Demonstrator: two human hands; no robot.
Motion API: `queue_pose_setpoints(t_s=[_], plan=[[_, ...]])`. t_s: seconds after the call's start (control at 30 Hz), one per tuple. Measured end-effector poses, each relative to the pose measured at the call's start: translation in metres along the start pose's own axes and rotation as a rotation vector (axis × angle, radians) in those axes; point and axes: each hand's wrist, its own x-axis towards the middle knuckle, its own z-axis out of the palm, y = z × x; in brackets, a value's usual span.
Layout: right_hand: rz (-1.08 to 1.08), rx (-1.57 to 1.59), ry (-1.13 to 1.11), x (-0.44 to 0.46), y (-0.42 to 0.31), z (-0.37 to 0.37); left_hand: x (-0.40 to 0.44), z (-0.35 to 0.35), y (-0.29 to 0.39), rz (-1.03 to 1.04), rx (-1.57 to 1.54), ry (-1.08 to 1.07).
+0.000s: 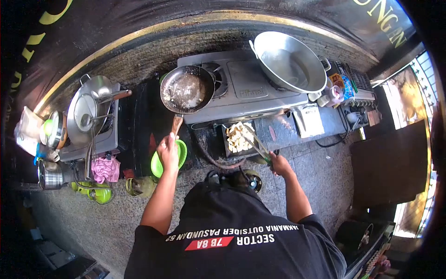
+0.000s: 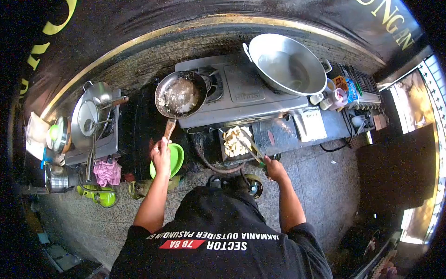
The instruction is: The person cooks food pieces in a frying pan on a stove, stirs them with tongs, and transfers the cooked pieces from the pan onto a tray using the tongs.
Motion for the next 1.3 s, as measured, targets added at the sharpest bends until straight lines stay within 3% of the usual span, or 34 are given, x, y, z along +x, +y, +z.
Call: queue_pose_setpoints(t_s=[0.2,0.27,0.4,0.5,0.63,0.73,0.77,0.87,1.07,1.13,1.17,1.23,1.27,1.3], plan=[[-0.089,-0.018,0.143,-0.019,0.005,0.012,0.051,0.033,-0.02,-0.025,-0.086,-0.062],[-0.234,-0.09,0.194,-0.023,0.016,0.016,0.058,0.046,-0.018,-0.065,-0.073,-0.051],[-0.115,-0.046,0.219,-0.035,0.025,0.02,0.069,0.07,-0.015,-0.032,0.047,-0.033],[-0.259,-0.052,0.255,-0.041,0.035,0.024,0.078,0.083,-0.012,-0.013,0.075,-0.068],[-0.256,0.031,0.344,-0.036,0.047,0.037,0.104,0.092,-0.038,-0.031,0.095,-0.15],[-0.356,0.052,0.432,-0.04,0.029,0.041,0.1,0.09,-0.026,-0.184,-0.027,-0.268],[-0.437,0.1,0.457,-0.048,0.017,0.04,0.099,0.082,-0.018,-0.223,0.009,-0.388],[-0.499,0.118,0.475,-0.041,-0.011,0.04,0.097,0.074,0.008,-0.282,0.072,-0.479],[-0.563,0.121,0.436,-0.032,-0.076,0.037,0.098,0.066,0.025,-0.294,0.148,-0.429],[-0.54,0.04,0.486,-0.035,-0.104,0.037,0.092,0.067,0.02,0.221,0.32,-0.063],[-0.604,0.007,0.516,-0.026,-0.109,0.038,0.086,0.068,0.02,0.315,0.332,0.071],[-0.688,-0.199,0.602,-0.015,-0.136,0.034,0.059,0.063,0.033,0.409,0.181,-0.019],[-0.614,-0.261,0.532,-0.012,-0.159,0.028,0.045,0.06,0.03,0.436,0.129,-0.098],[-0.672,-0.267,0.542,-0.008,-0.176,0.025,0.022,0.059,0.035,0.528,0.107,-0.21]])
